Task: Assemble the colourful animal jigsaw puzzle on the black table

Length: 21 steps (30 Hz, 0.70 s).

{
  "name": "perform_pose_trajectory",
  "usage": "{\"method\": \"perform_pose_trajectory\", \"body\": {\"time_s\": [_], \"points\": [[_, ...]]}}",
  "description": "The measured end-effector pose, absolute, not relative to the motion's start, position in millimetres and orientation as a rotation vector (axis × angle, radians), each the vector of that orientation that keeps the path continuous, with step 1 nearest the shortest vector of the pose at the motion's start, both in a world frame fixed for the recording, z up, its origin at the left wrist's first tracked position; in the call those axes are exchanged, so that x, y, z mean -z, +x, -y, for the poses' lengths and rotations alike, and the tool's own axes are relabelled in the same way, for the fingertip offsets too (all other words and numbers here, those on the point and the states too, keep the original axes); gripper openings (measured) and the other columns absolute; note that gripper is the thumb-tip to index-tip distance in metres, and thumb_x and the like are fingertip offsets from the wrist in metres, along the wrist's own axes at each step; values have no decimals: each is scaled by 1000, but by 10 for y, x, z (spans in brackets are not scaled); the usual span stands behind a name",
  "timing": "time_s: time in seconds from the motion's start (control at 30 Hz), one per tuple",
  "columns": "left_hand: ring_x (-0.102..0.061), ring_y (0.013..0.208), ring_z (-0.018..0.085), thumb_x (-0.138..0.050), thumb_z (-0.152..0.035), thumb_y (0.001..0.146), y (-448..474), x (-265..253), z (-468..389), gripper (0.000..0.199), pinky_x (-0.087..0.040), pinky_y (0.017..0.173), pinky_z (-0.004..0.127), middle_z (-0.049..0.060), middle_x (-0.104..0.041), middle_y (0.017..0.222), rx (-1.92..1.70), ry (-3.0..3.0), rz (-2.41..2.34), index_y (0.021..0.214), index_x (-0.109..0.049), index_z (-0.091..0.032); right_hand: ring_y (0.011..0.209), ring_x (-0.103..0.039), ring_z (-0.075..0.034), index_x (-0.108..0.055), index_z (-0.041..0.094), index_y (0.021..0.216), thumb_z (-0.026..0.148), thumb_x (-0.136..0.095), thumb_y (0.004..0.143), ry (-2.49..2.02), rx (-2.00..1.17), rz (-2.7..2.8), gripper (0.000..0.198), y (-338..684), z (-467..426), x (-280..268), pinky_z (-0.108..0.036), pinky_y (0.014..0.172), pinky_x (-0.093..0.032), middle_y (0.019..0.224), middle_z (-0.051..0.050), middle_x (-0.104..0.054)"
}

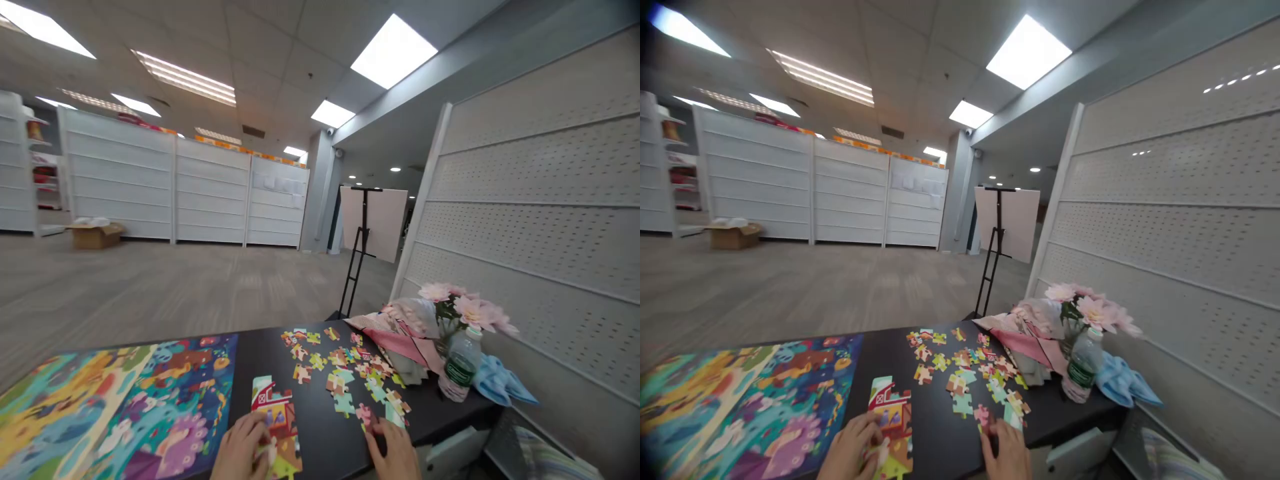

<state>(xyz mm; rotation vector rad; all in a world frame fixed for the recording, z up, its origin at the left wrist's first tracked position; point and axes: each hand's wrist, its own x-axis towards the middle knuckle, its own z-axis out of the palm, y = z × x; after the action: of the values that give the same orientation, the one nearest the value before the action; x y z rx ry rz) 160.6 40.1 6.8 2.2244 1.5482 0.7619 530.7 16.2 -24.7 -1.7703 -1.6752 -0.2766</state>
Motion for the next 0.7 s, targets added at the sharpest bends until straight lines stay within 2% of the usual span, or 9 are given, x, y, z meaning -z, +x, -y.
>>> {"method": "perform_pose_trajectory", "body": {"time_s": [0.17,0.27,0.33,0.43,0.53,0.63,0.7], "points": [[-53,129,24,-38,-9,74,1516,-201,-268,34,-45,106,40,9,-66,126,-1016,2073,-1365,93,-62,-25,79,-69,-28,-69,23,84,40,-57,78,-1765,15,1612,21,5087,-192,81,-39,76,-55,80,-7,-73],[-54,127,23,-37,-8,76,1499,-239,-223,36,-44,106,39,9,-65,127,-1022,2075,-1382,97,-62,-24,76,-70,-26,-69,20,101,39,-60,71,-1684,-160,1508,36,4913,-232,-44,-37,73,-57,80,-6,-73],[-56,125,23,-44,-8,71,1514,-263,-208,37,-44,105,38,5,-68,125,-934,2121,-1373,97,-64,-26,74,-71,-25,-70,21,107,41,-62,70,-1573,-309,1456,43,4771,-236,-113,-34,68,-58,81,-6,-74],[-56,125,23,-53,-8,67,1556,-284,-207,43,-38,111,42,-5,-68,127,-804,2192,-1347,98,-69,-34,69,-71,-25,-74,23,87,46,-68,68,-1429,-619,1430,30,4514,-198,-190,-31,58,-56,77,-6,-75],[-47,136,23,-51,-16,85,1597,-270,-229,38,-25,119,51,-9,-61,140,-768,2201,-1387,107,-69,-41,54,-67,-21,-69,20,76,49,-74,64,-1398,-936,1296,32,4227,-129,-213,-25,42,-45,70,-5,-73],[-41,141,26,-46,-26,95,1625,-245,-244,33,-25,119,53,-5,-56,147,-738,2180,-1433,117,-67,-41,48,-66,-19,-66,20,90,54,-81,58,-1323,-1140,1121,49,3958,-71,-191,-20,38,-36,64,-2,-70],[-42,140,24,-43,-20,95,1625,-245,-234,38,-28,117,50,-3,-57,146,-816,2146,-1420,119,-66,-38,51,-68,-20,-64,22,101,59,-84,56,-1264,-1187,1087,61,3805,-49,-175,-19,39,-38,61,0,-69]]}}
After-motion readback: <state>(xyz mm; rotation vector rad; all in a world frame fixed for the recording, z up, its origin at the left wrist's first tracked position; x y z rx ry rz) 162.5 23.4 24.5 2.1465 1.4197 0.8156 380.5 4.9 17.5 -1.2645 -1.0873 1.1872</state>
